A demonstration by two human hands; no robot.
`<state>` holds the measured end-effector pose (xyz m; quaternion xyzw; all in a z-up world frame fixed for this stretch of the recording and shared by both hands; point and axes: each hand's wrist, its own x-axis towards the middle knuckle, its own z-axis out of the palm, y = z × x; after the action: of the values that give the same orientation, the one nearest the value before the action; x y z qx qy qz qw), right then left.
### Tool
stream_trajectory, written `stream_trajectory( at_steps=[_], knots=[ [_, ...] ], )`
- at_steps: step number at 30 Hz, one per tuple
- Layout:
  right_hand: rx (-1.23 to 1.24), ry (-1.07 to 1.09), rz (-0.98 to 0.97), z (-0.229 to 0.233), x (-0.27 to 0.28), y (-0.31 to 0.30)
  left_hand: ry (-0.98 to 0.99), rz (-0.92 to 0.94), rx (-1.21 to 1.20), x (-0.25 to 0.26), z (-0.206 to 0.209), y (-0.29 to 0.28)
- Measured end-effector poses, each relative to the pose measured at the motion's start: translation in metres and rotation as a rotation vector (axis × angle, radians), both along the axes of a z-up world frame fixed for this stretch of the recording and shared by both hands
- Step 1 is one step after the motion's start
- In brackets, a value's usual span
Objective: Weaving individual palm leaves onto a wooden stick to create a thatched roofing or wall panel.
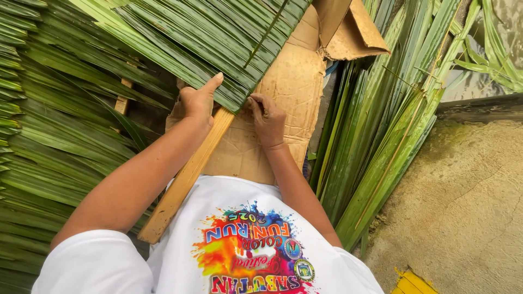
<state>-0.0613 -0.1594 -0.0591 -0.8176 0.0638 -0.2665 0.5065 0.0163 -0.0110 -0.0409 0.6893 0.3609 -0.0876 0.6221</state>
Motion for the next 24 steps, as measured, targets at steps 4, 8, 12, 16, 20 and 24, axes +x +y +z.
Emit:
stream_trajectory(
  at_steps=[4, 8, 12, 16, 20, 24],
  knots=[
    [0.032, 0.009, 0.028, -0.014, 0.004, -0.006, -0.021, 0.003, 0.005, 0.003, -0.017, 0.003],
    [0.074, 0.027, 0.079, -0.019, 0.004, -0.010, -0.023, 0.014, -0.019, 0.002, -0.014, 0.006],
    [0.058, 0.002, 0.080, -0.017, 0.006, -0.008, -0.050, 0.028, -0.020, 0.000, -0.004, 0.006],
    [-0.030, -0.011, 0.056, -0.013, 0.004, -0.005, -0.069, 0.033, -0.030, -0.002, -0.008, 0.005],
    [-0.117, -0.043, 0.027, -0.010, 0.004, -0.003, -0.064, 0.029, -0.005, -0.004, -0.004, 0.002],
    [-0.158, -0.072, 0.005, -0.009, 0.005, -0.002, -0.033, 0.020, 0.067, 0.003, -0.017, 0.000]
  ],
)
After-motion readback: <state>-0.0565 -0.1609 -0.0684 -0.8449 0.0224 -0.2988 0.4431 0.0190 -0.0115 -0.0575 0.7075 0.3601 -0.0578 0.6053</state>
